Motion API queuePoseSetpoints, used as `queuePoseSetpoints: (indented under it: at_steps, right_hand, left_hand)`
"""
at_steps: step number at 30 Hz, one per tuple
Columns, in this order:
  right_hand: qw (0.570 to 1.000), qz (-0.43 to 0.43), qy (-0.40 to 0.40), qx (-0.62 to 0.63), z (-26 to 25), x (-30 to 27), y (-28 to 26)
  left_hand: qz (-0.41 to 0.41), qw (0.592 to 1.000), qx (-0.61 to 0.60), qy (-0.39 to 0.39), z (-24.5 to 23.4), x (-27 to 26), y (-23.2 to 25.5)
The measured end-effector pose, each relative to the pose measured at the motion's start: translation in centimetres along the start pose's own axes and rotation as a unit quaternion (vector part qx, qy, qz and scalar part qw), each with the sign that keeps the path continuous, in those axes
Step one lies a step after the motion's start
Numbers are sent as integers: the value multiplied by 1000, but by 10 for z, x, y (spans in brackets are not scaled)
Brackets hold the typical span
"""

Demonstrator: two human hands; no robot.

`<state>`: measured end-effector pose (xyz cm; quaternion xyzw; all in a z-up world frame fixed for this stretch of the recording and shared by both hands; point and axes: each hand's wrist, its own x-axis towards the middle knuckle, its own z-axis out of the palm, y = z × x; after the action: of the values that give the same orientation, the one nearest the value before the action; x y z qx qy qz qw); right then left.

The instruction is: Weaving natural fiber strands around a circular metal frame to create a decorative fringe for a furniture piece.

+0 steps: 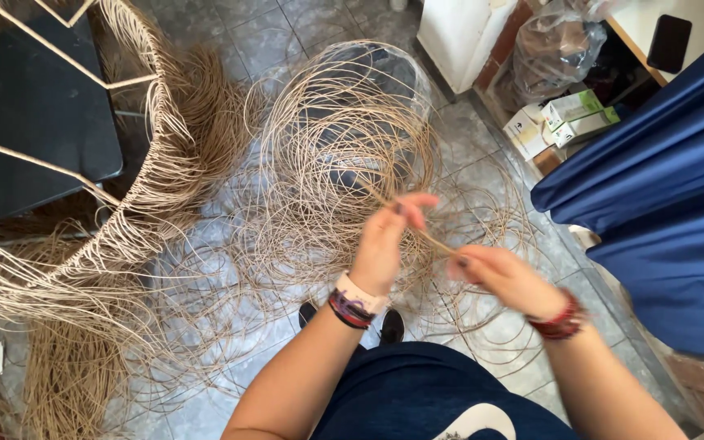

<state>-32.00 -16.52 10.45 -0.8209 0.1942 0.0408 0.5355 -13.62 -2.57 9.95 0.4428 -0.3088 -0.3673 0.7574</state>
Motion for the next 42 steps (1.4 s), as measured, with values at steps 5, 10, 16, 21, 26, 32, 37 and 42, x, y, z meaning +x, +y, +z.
queuePoseSetpoints:
  at_steps: [5,10,16,21,26,32,37,42]
  right_hand:
    - [994,108,11,-12,-71,-52,64]
    - [983,96,16,-154,-90,-57,43]
    - [948,-33,-77,-308,-36,-14,-31]
    - [941,45,-67,-328,-71,-11,-44]
    - [958,74,-40,-273,-128,-13,-17]
    - [871,-96,-193,-442,-3,59,-96]
    - [885,-97,-211,-403,11,97,-135]
    - [888,-53,-185,-417,1,143,-140]
  left_hand:
    - [-27,969,118,214,-32,5,21]
    - [-251,818,517,-28,-29,-16,42]
    - [57,829,530,-170,46,-34,36]
    - [-31,731,662,-164,-1,-46,45]
    - [-134,652,746,10,-109,-89,63]
    - [8,851,522,-62,-32,-89,85]
    - [-81,677,728,74,-72,-127,73]
    - [-236,430,818,299,-189,-196,97]
